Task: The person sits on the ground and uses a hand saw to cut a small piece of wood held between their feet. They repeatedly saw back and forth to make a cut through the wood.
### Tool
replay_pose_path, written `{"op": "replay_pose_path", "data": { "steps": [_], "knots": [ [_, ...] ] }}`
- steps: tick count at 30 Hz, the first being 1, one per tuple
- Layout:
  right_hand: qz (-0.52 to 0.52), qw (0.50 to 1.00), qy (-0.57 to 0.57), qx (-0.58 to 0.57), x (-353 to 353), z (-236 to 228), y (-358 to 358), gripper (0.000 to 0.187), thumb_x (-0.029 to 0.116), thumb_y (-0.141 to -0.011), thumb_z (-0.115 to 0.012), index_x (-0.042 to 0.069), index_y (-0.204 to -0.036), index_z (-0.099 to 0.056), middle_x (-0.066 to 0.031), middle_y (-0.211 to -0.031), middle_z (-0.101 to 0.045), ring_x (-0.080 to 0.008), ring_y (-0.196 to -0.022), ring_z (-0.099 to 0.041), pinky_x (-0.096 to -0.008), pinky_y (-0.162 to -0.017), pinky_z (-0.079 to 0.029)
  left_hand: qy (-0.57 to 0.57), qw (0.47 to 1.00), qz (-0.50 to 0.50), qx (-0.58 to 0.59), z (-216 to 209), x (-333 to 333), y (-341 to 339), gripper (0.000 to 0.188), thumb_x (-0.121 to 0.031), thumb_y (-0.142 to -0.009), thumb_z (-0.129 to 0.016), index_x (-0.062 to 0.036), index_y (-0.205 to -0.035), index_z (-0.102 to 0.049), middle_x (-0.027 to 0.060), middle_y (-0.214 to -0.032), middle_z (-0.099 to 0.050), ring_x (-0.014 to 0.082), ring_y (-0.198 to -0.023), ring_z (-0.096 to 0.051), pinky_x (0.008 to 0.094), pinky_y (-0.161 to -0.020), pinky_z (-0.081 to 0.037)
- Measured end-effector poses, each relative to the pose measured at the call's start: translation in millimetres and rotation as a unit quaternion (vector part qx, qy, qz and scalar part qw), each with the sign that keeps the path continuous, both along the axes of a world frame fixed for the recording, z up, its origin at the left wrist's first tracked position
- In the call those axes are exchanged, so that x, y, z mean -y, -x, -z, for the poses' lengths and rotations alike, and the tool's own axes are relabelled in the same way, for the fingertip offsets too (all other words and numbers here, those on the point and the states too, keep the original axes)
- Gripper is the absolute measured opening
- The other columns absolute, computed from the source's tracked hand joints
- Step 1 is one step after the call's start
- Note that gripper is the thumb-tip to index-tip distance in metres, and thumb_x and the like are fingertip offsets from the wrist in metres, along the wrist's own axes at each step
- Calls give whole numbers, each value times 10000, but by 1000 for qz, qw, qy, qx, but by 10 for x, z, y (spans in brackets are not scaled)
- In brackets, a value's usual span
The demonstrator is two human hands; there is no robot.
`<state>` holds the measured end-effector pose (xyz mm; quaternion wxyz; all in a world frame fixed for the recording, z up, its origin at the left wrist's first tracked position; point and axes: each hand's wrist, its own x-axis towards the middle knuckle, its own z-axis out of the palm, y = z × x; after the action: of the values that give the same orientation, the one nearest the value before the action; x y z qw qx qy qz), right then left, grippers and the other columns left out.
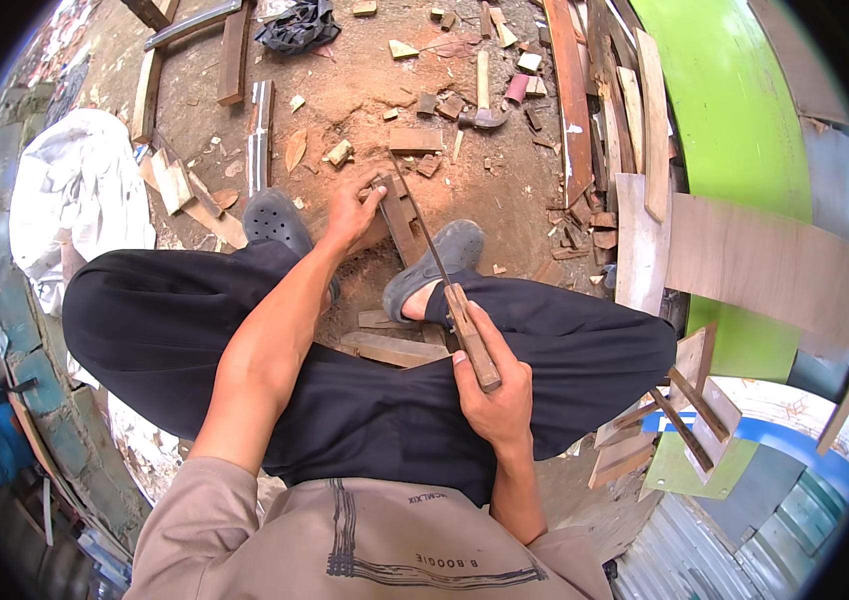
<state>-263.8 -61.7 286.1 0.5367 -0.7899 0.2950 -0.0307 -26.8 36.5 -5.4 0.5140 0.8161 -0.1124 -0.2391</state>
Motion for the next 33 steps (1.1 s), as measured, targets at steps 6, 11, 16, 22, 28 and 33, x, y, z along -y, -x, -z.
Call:
{"op": "replay_pose_path", "data": {
  "steps": [6,11,16,22,28,33],
  "knots": [
    [-22,1000,-2,16,3,17,59,510,6,-885,-632,-27,-1389,-559,-250,-1195,-699,-314,-1034,-736,-326,-858,-559,-38,999,13,17,-74,-63,-49,460,-283,-929,-712,-79,-1337,-654,221,-1352,-629,338,-1343,-538,402,-1123,-402],
    [-22,1000,-19,-5,4,-1,62,506,4,-876,-631,-18,-1378,-571,-256,-1115,-713,-309,-919,-759,-328,-763,-566,-46,998,-8,29,-59,-76,-15,472,-308,-933,-702,-68,-1336,-651,214,-1346,-635,338,-1296,-577,399,-1106,-421],
    [-28,1000,-5,-2,-7,0,97,503,7,-876,-630,-16,-1375,-573,-255,-1114,-712,-332,-914,-755,-331,-761,-566,-63,998,-2,24,-122,-64,-18,446,-312,-957,-664,-65,-1330,-654,218,-1340,-635,343,-1268,-595,391,-1086,-440],
    [-37,999,11,0,-60,-15,153,511,10,-877,-631,-17,-1382,-566,-255,-1167,-698,-367,-978,-733,-340,-795,-569,-86,994,-18,59,-119,-73,-20,431,-326,-975,-635,-75,-1324,-661,221,-1227,-691,351,-1183,-649,394,-1027,-482],
    [-25,1000,-15,2,-128,7,113,526,17,-873,-628,-6,-1393,-554,-262,-1159,-690,-395,-1006,-704,-374,-809,-565,-12,993,-117,18,31,9,60,340,-293,-963,-664,-39,-1181,-725,180,-1036,-760,289,-980,-735,368,-891,-545],
    [-10,999,-9,35,15,918,-559,587,77,-843,-618,70,-1424,-535,-270,-1096,-677,-441,-953,-673,-445,-781,-560,39,987,-145,-54,74,55,38,246,-202,-957,-696,7,-1081,-732,112,-907,-766,143,-795,-722,297,-709,-570]
  ]
}}
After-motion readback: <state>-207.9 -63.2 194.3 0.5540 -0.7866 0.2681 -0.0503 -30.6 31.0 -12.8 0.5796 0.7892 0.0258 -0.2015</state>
